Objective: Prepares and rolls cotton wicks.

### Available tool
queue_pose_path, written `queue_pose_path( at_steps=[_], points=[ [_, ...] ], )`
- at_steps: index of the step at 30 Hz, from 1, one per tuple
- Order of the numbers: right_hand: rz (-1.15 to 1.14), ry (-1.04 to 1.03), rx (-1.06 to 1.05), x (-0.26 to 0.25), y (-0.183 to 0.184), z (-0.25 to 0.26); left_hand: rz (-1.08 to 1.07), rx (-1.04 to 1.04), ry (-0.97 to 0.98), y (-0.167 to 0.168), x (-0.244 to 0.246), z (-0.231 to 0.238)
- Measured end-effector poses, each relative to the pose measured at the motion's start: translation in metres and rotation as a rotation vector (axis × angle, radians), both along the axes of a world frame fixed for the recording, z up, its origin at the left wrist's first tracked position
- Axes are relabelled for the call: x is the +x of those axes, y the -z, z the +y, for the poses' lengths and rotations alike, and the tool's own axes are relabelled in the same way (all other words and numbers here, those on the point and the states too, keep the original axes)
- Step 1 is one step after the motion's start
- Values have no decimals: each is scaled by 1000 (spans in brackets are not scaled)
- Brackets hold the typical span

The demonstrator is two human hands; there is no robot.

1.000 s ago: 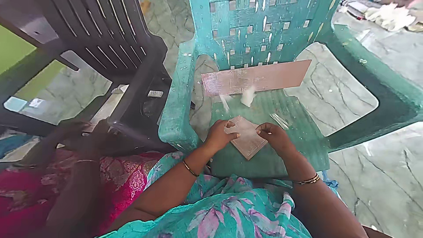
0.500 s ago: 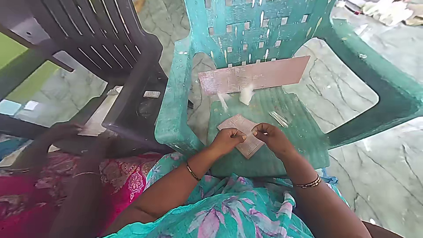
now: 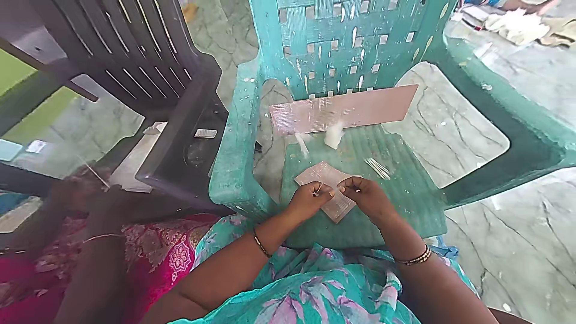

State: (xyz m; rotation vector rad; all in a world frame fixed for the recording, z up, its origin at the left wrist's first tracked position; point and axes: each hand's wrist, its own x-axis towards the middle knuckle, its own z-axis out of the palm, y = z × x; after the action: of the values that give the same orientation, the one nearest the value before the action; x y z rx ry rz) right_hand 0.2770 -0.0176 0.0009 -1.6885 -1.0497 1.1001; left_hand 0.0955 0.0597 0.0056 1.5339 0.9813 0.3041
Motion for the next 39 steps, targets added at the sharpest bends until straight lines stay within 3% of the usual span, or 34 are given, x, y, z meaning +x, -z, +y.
queue_pose_path(
  at_steps=[12, 18, 24, 35, 39],
  points=[
    [-9, 49, 3, -2, 11, 4, 57, 36, 24, 4, 2, 1],
    [-376, 2, 34, 4, 28, 6, 349, 116, 150, 1, -6, 2],
    [-556, 1, -17, 0, 35, 9, 582, 254, 322, -13, -8, -6],
    [-641, 50, 4, 11, 35, 9, 580, 257, 354, -18, -20, -6],
    [-740, -110, 147, 2, 40, 13, 606, 252, 370, -17, -23, -5]
  ],
)
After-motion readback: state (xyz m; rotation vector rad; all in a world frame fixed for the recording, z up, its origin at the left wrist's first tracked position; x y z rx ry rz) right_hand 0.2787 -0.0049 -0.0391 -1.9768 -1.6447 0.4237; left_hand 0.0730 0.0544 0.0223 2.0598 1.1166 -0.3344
